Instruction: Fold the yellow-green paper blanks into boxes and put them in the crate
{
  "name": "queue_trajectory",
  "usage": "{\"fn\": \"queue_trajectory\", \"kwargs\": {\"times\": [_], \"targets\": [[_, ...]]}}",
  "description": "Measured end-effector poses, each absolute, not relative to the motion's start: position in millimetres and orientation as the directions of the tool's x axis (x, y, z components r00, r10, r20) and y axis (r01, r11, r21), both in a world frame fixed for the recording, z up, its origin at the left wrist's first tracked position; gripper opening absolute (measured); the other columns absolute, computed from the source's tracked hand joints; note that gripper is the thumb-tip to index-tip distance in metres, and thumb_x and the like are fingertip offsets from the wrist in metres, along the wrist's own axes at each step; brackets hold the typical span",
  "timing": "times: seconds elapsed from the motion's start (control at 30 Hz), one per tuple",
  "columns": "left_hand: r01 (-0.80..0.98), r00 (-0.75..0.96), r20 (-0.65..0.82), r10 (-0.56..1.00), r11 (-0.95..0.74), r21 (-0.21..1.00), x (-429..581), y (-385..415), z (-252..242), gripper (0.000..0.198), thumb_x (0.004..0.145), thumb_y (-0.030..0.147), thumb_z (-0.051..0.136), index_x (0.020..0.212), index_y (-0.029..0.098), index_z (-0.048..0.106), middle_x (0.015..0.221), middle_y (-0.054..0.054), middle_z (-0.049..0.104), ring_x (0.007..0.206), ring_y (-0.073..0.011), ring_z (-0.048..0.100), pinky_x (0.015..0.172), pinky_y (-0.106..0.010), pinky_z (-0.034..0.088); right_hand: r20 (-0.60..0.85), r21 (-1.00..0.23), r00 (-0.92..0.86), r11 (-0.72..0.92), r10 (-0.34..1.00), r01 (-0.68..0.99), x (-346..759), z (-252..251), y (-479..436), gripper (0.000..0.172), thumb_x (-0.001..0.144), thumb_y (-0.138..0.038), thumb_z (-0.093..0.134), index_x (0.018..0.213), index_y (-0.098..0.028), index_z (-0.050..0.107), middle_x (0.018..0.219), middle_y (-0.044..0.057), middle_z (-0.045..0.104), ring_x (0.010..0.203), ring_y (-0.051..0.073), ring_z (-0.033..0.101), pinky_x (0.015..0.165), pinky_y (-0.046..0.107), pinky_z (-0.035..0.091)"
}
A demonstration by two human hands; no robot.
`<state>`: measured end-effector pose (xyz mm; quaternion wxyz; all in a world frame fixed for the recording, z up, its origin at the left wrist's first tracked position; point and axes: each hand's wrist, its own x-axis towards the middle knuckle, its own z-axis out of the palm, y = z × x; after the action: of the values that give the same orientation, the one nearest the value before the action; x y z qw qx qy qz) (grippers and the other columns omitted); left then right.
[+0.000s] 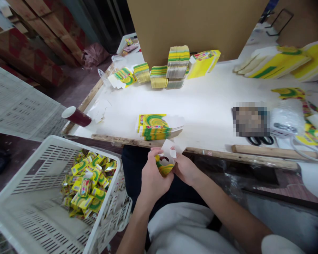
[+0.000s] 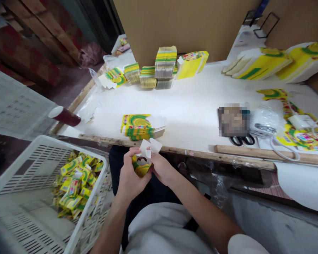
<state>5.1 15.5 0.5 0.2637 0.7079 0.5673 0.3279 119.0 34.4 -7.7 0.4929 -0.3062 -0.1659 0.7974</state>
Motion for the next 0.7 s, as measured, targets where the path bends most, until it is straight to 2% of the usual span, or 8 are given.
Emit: {"fn": "queue_trajectory", "kwargs": {"times": [0.23, 0.37, 0.7], "targets": [[0.622, 0.157, 0.124, 0.98, -0.195, 0.758, 6.0, 16.0, 1.2, 0.055, 0.064, 0.017, 0.063, 0.113, 0.024, 0.036, 0.114, -0.006, 0.055, 0.092, -0.0181, 0.061, 0.076, -0.029, 0.049, -0.369, -0.555, -0.314, -0.479, 0.875, -0.681, 119.7, -7.2, 33.3, 0.042, 0.068, -0.047, 0.071, 0.097, -0.018, 0.069, 0.105, 0.006, 0.07, 0.107, 0.024, 0.058, 0.098, 0.036, 0.041], [0.616, 0.155, 0.114, 0.981, -0.186, 0.766, 5.7, 16.0, 0.4, 0.057, 0.064, 0.015, 0.062, 0.113, 0.024, 0.036, 0.114, -0.006, 0.056, 0.093, -0.0178, 0.061, 0.076, -0.028, 0.049, -0.408, -0.531, -0.285, -0.479, 0.867, -0.699, 117.9, -10.0, 33.0, 0.041, 0.064, -0.043, 0.074, 0.095, -0.017, 0.068, 0.1, 0.006, 0.071, 0.105, 0.024, 0.059, 0.097, 0.036, 0.042], [0.608, 0.166, 0.13, 0.977, -0.206, 0.767, 5.0, 15.8, 0.2, 0.057, 0.063, 0.015, 0.062, 0.112, 0.024, 0.036, 0.119, -0.007, 0.053, 0.095, -0.0173, 0.06, 0.078, -0.027, 0.048, -0.389, -0.554, -0.263, -0.452, 0.883, -0.699, 116.3, -13.9, 32.2, 0.036, 0.069, -0.044, 0.071, 0.095, -0.02, 0.069, 0.096, 0.004, 0.072, 0.102, 0.023, 0.062, 0.094, 0.035, 0.044]]}}
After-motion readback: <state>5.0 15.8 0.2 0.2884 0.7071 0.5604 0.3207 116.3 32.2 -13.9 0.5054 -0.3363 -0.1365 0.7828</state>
